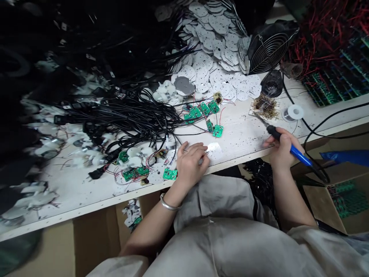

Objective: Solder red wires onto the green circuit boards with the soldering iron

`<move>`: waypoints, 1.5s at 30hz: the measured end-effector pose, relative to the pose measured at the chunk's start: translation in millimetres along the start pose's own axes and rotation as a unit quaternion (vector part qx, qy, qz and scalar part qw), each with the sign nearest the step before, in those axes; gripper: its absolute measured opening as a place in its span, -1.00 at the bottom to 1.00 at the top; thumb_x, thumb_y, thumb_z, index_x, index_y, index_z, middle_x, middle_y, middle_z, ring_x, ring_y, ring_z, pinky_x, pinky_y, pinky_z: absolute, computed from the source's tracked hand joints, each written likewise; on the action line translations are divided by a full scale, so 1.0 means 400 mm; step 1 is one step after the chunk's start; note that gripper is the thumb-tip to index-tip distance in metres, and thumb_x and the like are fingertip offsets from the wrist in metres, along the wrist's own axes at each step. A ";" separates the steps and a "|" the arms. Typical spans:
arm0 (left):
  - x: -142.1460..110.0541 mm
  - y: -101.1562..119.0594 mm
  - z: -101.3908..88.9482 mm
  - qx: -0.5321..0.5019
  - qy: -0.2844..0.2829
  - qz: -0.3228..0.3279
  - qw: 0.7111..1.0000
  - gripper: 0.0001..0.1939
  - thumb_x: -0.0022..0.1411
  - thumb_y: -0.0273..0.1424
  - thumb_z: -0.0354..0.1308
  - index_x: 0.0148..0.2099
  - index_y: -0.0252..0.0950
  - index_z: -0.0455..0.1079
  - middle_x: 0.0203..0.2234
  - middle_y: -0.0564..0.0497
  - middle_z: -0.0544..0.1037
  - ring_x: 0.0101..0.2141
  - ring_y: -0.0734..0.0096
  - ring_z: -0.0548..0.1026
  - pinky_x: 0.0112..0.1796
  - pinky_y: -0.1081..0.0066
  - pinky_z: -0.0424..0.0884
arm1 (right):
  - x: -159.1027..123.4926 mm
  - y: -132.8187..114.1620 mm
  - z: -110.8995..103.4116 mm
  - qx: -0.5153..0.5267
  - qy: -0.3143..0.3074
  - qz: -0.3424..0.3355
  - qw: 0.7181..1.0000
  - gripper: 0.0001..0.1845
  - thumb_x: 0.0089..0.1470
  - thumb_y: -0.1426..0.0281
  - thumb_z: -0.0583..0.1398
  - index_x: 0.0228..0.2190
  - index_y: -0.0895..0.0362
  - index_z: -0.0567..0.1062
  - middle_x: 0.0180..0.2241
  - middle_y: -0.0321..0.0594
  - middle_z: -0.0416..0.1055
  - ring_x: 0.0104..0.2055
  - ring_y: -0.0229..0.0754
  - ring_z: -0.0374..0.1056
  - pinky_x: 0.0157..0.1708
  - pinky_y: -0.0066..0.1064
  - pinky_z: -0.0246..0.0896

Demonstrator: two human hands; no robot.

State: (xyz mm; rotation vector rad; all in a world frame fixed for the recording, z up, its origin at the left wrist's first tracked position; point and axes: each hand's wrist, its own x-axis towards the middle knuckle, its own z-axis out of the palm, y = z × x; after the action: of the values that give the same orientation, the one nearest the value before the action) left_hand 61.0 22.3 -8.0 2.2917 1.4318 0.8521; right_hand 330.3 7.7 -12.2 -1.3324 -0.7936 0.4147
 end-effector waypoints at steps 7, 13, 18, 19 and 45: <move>-0.002 0.004 0.004 0.005 -0.003 -0.023 1.000 -0.85 0.12 -0.56 0.11 -0.40 -0.21 0.40 -0.25 0.06 0.67 -0.08 0.25 0.61 0.19 0.06 0.21 | -0.181 -0.009 0.023 -0.022 -0.210 -0.037 0.977 -0.70 0.20 0.20 0.14 -0.35 0.06 0.62 -0.63 -0.32 0.45 -0.69 -0.22 0.35 -0.64 -0.34 0.35; -0.006 0.002 0.003 0.016 -0.010 -0.016 1.000 -0.86 0.11 -0.55 0.11 -0.40 -0.20 0.39 -0.22 0.06 0.67 -0.07 0.26 0.61 0.19 0.08 0.23 | -0.206 -0.007 0.030 -0.041 -0.268 -0.135 0.953 -0.77 0.21 0.33 0.14 -0.26 0.02 0.61 -0.52 -0.31 0.55 -0.60 -0.23 0.42 -0.47 -0.31 0.46; -0.008 0.001 0.002 0.008 -0.004 -0.009 1.000 -0.86 0.10 -0.56 0.10 -0.41 -0.21 0.36 -0.22 0.06 0.67 -0.06 0.25 0.61 0.18 0.08 0.24 | -0.197 -0.020 0.037 -0.037 -0.284 -0.141 0.948 -0.77 0.20 0.41 0.14 -0.23 0.02 0.61 -0.59 -0.37 0.51 -0.61 -0.24 0.42 -0.44 -0.33 0.46; -0.009 0.000 0.001 0.005 -0.004 -0.007 1.000 -0.86 0.10 -0.56 0.10 -0.41 -0.21 0.36 -0.22 0.06 0.67 -0.06 0.25 0.61 0.19 0.07 0.24 | -0.195 -0.022 0.038 -0.036 -0.287 -0.145 0.946 -0.76 0.20 0.43 0.14 -0.22 0.02 0.61 -0.58 -0.37 0.51 -0.60 -0.25 0.42 -0.43 -0.33 0.46; -0.004 -0.009 -0.014 0.007 -0.042 0.019 0.999 -0.86 0.15 -0.55 0.08 -0.38 -0.23 0.40 -0.16 0.06 0.67 -0.03 0.28 0.60 0.16 0.10 0.27 | -0.205 -0.015 0.030 -0.028 -0.261 -0.078 0.962 -0.76 0.28 0.33 0.10 -0.17 0.03 0.57 -0.56 -0.36 0.49 -0.58 -0.25 0.42 -0.48 -0.36 0.42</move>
State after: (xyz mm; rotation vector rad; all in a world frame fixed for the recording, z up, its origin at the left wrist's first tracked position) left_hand 54.4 22.0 -6.0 2.3434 1.3670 0.7502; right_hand 265.1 -41.3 -28.5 -1.2138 -1.3478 0.6337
